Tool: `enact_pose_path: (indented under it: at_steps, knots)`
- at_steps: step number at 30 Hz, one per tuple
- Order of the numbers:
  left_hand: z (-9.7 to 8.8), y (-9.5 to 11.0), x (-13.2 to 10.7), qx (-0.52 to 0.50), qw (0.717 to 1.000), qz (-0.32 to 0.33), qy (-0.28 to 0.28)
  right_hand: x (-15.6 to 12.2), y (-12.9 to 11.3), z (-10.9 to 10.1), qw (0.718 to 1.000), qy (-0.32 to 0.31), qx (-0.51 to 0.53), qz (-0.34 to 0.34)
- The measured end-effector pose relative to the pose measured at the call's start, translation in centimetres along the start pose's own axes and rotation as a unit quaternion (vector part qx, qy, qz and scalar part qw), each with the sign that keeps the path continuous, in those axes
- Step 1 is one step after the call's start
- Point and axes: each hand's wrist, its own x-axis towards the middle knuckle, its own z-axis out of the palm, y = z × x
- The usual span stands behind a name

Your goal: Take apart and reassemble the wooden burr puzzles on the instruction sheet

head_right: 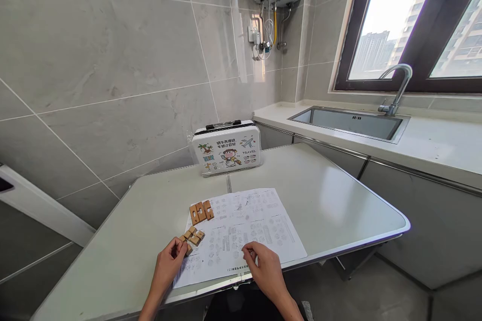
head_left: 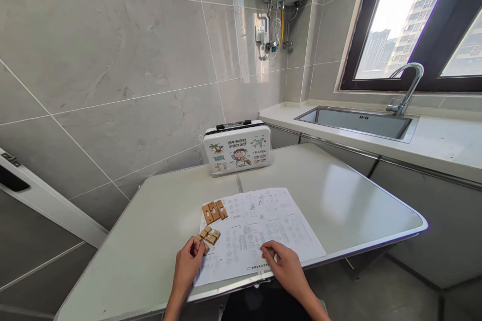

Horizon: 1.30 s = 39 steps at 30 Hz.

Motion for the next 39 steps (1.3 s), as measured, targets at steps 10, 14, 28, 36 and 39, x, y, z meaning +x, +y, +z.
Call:
enact_pose_path:
  at_steps: [10,14,28,36,39]
  knots:
    - [0.0,0.0,-0.1,-0.003,1.000,-0.003,-0.003,0.0,-0.4,-0.2,1.000,0.000,0.004,0.008]
    - [-0.1,0.0,0.0,0.007,1.000,-0.003,-0.004,0.0,-0.5,-0.3,1.000,-0.004,0.002,0.007]
    - [0.1,-0.3,0.2,-0.014,0.998,-0.023,0.064,-0.1,-0.5,-0.4,1.000,0.010,-0.006,0.009]
    - [0.0,-0.6,1.2,0.043,0.992,-0.007,0.122,0.1,-0.9,-0.6,1.000,0.007,0.004,0.014]
    - [1.0,-0.1,3.3,0.090,0.987,0.068,0.112,0.2,-1.0,-0.7,1.000,0.005,0.007,0.010]
